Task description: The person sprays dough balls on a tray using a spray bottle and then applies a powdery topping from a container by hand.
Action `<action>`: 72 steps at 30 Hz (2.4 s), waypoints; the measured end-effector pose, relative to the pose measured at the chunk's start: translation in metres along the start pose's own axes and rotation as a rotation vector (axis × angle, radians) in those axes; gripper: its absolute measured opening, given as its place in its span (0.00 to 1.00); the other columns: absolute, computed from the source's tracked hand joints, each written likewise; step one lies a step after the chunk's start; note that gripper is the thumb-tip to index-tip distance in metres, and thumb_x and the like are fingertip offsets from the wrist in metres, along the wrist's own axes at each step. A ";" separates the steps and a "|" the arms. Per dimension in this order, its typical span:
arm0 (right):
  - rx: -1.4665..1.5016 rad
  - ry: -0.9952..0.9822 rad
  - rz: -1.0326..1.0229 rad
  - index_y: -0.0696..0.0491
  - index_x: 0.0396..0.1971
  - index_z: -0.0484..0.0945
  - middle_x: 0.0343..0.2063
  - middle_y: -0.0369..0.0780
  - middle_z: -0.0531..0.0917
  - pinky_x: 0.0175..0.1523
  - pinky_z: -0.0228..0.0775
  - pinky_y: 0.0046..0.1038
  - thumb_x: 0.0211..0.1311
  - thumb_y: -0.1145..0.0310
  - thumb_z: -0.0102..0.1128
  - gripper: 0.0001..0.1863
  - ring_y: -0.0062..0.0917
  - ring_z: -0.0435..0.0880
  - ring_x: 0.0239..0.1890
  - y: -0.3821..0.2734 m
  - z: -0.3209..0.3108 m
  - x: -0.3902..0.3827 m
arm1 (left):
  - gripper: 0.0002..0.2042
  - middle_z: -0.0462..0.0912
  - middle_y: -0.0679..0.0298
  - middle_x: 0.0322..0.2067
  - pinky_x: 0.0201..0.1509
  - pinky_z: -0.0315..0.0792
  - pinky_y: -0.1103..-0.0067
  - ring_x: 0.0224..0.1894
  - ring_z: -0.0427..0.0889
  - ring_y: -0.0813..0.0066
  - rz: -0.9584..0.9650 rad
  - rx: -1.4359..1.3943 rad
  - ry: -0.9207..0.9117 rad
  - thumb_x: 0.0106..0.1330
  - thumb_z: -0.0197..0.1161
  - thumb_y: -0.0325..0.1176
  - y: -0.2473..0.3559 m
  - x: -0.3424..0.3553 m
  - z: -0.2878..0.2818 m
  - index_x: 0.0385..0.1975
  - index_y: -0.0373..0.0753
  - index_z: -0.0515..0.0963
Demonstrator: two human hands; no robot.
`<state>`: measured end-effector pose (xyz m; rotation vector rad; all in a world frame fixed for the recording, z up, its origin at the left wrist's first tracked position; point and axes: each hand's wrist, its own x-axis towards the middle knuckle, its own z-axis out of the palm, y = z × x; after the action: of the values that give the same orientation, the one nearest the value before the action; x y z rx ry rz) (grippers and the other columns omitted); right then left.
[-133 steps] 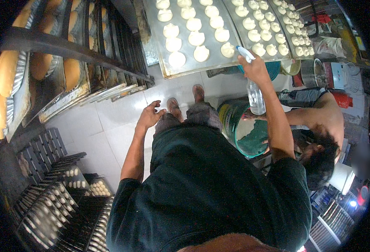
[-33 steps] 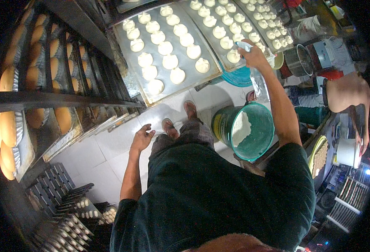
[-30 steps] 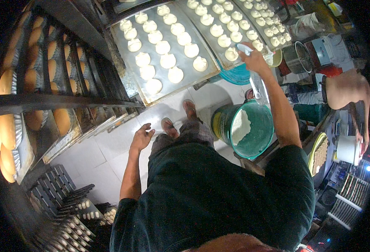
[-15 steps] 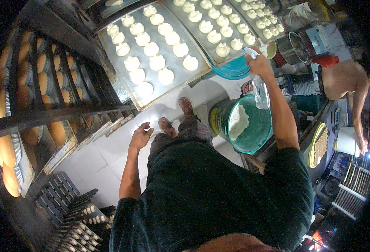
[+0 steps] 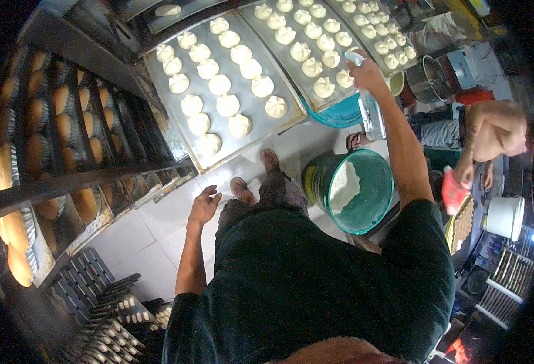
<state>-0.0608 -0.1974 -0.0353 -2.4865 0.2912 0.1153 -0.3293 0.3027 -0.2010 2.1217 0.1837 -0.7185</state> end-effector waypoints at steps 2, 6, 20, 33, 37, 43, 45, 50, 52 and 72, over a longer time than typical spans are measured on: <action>-0.022 -0.004 -0.036 0.56 0.50 0.74 0.20 0.46 0.82 0.32 0.75 0.33 0.58 0.55 0.58 0.24 0.31 0.81 0.18 0.004 0.000 0.023 | 0.24 0.78 0.47 0.48 0.49 0.74 0.72 0.42 0.82 0.59 -0.011 -0.018 0.008 0.64 0.58 0.41 0.003 0.001 0.001 0.56 0.32 0.69; -0.196 0.047 -0.425 0.57 0.47 0.75 0.18 0.45 0.81 0.31 0.75 0.33 0.59 0.58 0.56 0.21 0.30 0.82 0.18 0.031 -0.006 0.075 | 0.24 0.78 0.47 0.48 0.50 0.73 0.72 0.44 0.82 0.59 -0.029 -0.023 0.023 0.65 0.57 0.41 0.007 0.007 0.003 0.56 0.31 0.69; -0.158 -0.012 -0.176 0.56 0.54 0.69 0.20 0.38 0.80 0.21 0.69 0.28 0.61 0.60 0.57 0.24 0.22 0.75 0.13 -0.089 0.012 0.162 | 0.23 0.80 0.47 0.45 0.49 0.73 0.73 0.43 0.82 0.59 -0.109 -0.087 0.131 0.65 0.56 0.41 0.018 0.016 0.002 0.53 0.29 0.70; -0.134 0.043 -0.153 0.55 0.50 0.71 0.20 0.41 0.80 0.25 0.72 0.31 0.60 0.54 0.58 0.25 0.24 0.77 0.13 -0.054 -0.022 0.217 | 0.21 0.82 0.43 0.35 0.47 0.73 0.72 0.40 0.83 0.56 -0.215 -0.084 0.161 0.66 0.56 0.44 0.037 0.033 0.007 0.46 0.29 0.77; -0.273 -0.031 -0.180 0.55 0.53 0.68 0.20 0.42 0.80 0.25 0.71 0.31 0.60 0.56 0.57 0.26 0.26 0.78 0.15 -0.050 -0.033 0.202 | 0.21 0.82 0.44 0.36 0.47 0.73 0.72 0.40 0.82 0.56 -0.203 -0.063 0.151 0.66 0.56 0.44 0.042 0.035 0.005 0.47 0.31 0.76; -0.117 0.109 -0.090 0.58 0.52 0.71 0.20 0.44 0.80 0.26 0.71 0.32 0.58 0.57 0.58 0.26 0.27 0.78 0.16 -0.037 -0.037 0.154 | 0.22 0.81 0.48 0.42 0.49 0.73 0.72 0.42 0.82 0.57 -0.050 -0.104 0.090 0.67 0.54 0.43 0.015 0.027 0.000 0.53 0.31 0.72; -0.230 0.008 -0.039 0.59 0.58 0.62 0.26 0.48 0.81 0.28 0.75 0.31 0.60 0.54 0.58 0.32 0.30 0.80 0.19 -0.032 -0.036 0.149 | 0.22 0.80 0.48 0.44 0.49 0.73 0.73 0.43 0.82 0.58 -0.064 -0.066 0.069 0.68 0.53 0.43 0.002 0.019 -0.008 0.53 0.31 0.71; -0.170 0.152 -0.008 0.58 0.57 0.67 0.21 0.41 0.81 0.27 0.73 0.32 0.58 0.58 0.59 0.30 0.26 0.78 0.17 -0.017 -0.041 0.118 | 0.21 0.78 0.48 0.48 0.51 0.72 0.74 0.45 0.81 0.58 -0.118 0.013 0.070 0.68 0.52 0.42 -0.045 -0.004 -0.027 0.53 0.34 0.71; -0.149 0.174 -0.044 0.58 0.55 0.67 0.20 0.40 0.80 0.25 0.73 0.30 0.58 0.59 0.58 0.28 0.26 0.77 0.16 -0.020 -0.038 0.096 | 0.20 0.78 0.49 0.48 0.52 0.72 0.73 0.47 0.80 0.58 -0.116 0.012 0.064 0.68 0.52 0.42 -0.063 -0.020 -0.032 0.54 0.35 0.72; -0.278 0.120 0.069 0.62 0.41 0.75 0.22 0.44 0.82 0.29 0.72 0.32 0.57 0.53 0.59 0.25 0.28 0.79 0.17 0.072 -0.043 0.010 | 0.22 0.77 0.49 0.50 0.55 0.70 0.73 0.50 0.78 0.59 -0.241 -0.088 0.028 0.69 0.51 0.45 -0.104 -0.119 0.062 0.54 0.33 0.71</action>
<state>-0.0677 -0.2810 -0.0435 -2.7650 0.4377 0.0372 -0.4931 0.3333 -0.2355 2.0465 0.4836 -0.8052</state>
